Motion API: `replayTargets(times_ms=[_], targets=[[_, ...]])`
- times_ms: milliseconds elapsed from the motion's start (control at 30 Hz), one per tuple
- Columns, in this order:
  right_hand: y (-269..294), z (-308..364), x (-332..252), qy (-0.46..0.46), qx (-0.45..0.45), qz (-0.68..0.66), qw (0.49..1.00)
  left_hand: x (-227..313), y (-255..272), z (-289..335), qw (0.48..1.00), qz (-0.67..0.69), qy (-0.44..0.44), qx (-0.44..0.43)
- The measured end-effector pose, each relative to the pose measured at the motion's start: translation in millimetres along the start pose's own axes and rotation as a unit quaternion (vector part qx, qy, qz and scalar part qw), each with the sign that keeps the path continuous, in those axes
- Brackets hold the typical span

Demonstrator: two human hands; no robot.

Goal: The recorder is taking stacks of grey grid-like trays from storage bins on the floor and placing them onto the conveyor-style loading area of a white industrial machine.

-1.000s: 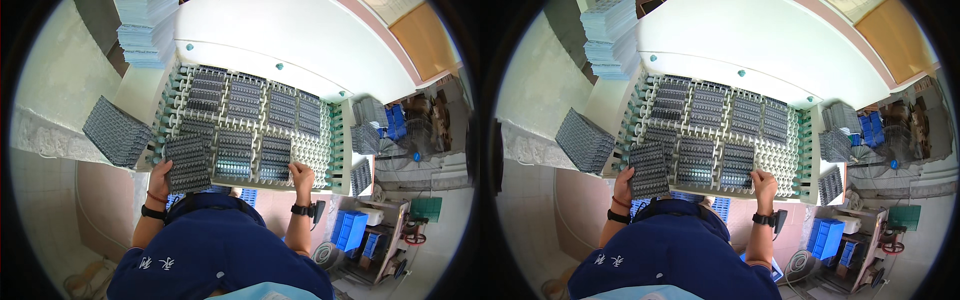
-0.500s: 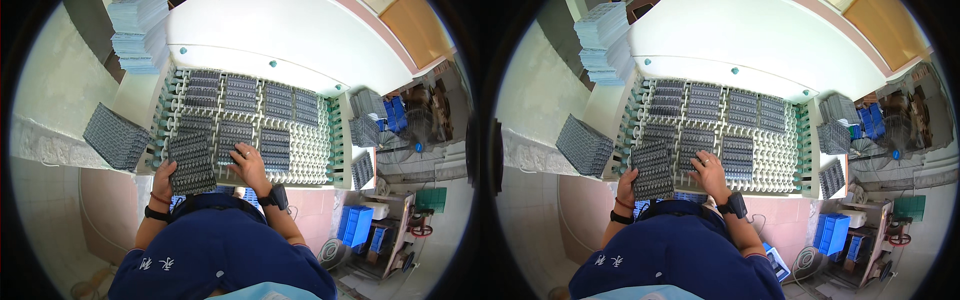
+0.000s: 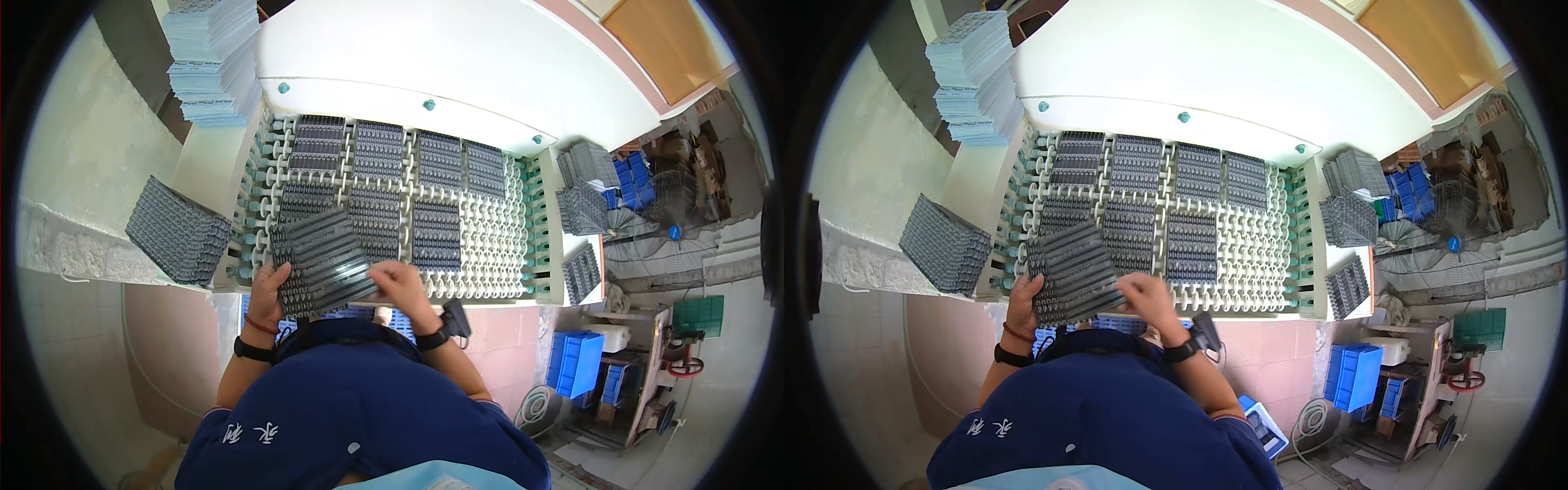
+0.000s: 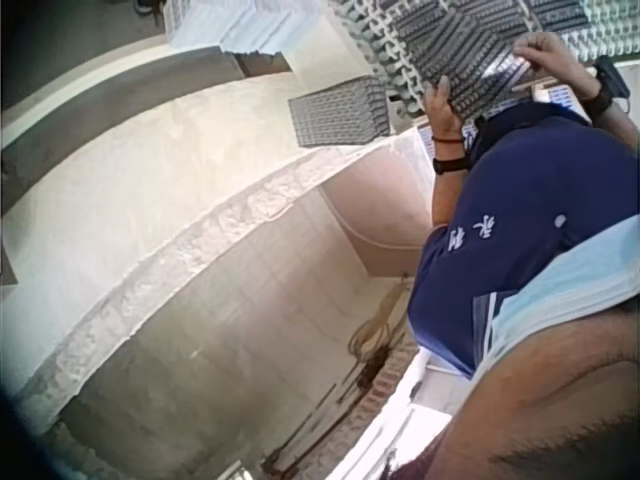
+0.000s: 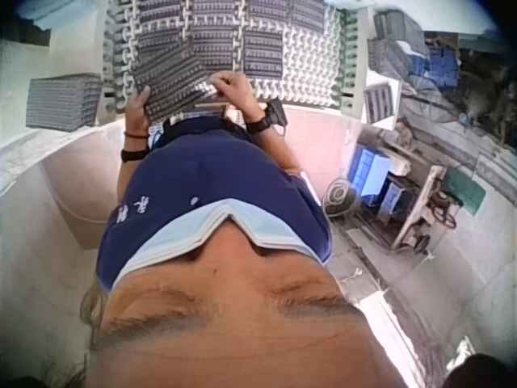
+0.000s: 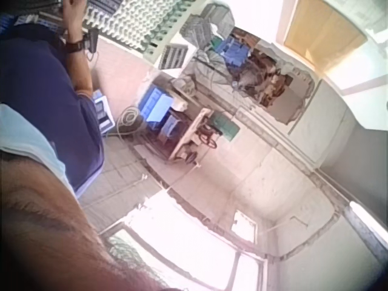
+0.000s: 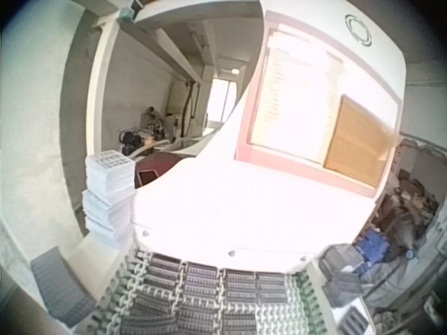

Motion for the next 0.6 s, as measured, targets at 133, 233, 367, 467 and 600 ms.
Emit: replayTargets(times_ms=[133,233,367,467,600], targets=[[123.7,24.8,9.0,-0.01,0.253,0.058,0.966,8.8,-4.7,8.6,1.0,0.026,-0.003,-0.004],[233.1,56.2,45.4,-0.018,0.415,0.171,0.893,9.6,11.6,9.2,0.994,0.11,0.011,0.015],[288.3,65.3,76.5,-0.053,0.434,0.318,0.841,14.3,17.2,10.0,0.994,0.107,0.009,-0.029],[257.1,56.3,45.6,-0.011,0.478,0.528,0.702,13.8,14.9,10.2,0.995,0.095,0.002,-0.022],[164.8,21.1,3.4,0.157,0.37,0.517,0.756,10.5,7.0,11.6,0.995,0.096,0.009,-0.018]])
Point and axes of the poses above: each hand's wrist, its own z-axis away from the middle knuckle, its own y-axis out of the back of the hand, x = y × z, the point moved 7 cm from there along -z, towards the middle knuckle, and after that the axes turned 13 degrees about z, right-handed, at the moved point
